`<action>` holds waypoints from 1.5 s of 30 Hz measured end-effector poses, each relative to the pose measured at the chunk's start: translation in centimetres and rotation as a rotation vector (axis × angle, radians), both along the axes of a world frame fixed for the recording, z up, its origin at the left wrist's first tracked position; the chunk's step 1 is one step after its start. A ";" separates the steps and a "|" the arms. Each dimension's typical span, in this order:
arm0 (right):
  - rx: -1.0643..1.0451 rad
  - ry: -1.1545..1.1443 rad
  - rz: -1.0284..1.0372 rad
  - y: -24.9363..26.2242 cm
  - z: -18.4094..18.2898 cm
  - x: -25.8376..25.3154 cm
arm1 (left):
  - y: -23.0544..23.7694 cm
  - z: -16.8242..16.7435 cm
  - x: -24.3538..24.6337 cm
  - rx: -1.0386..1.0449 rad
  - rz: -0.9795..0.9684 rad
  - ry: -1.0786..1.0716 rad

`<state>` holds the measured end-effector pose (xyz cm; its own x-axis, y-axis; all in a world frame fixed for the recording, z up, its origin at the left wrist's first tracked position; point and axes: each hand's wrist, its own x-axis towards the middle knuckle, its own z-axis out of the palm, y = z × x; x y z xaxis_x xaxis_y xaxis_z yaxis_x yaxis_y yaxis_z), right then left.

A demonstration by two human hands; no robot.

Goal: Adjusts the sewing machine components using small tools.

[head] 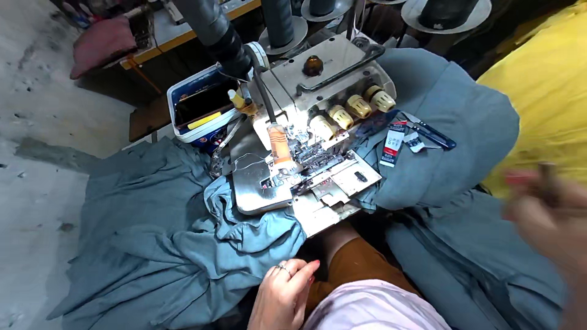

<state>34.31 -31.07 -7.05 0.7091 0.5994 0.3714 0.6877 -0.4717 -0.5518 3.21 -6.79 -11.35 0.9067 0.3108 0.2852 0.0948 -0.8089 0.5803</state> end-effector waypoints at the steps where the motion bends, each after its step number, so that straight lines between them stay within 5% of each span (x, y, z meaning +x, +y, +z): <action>1: 0.039 0.047 0.059 2.6 -0.6 -1.0 | 0.2 0.4 0.6 0.024 0.003 -0.020; 7: -0.050 0.548 0.367 17.3 0.7 -4.5 | 1.8 2.7 3.3 0.130 0.124 -0.189; 10: -0.224 0.544 0.407 20.7 0.2 -4.5 | 2.6 3.3 4.4 0.142 0.164 -0.230; 15: -0.154 0.456 0.420 19.6 -1.2 -4.0 | 3.3 3.7 7.8 0.171 0.169 -0.298; 24: 0.400 0.046 0.530 13.8 -0.3 -5.3 | 2.2 3.9 12.8 0.141 0.103 -0.468; 27: 0.605 0.200 0.617 15.2 -1.0 -6.3 | 2.0 4.6 12.4 0.022 0.092 -0.524; 32: 0.724 0.793 0.698 17.8 -1.4 -8.8 | 1.7 4.4 11.0 -0.329 0.232 -0.625; 45: 0.604 0.793 0.562 18.3 -2.0 -9.6 | 1.8 1.9 10.9 -0.819 0.276 -0.639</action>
<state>24.75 -12.76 -9.05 0.5609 0.7811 0.2744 0.0747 0.2823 -0.9564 14.11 -4.99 -9.40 0.5325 0.7938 0.2939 -0.2988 -0.1486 0.9427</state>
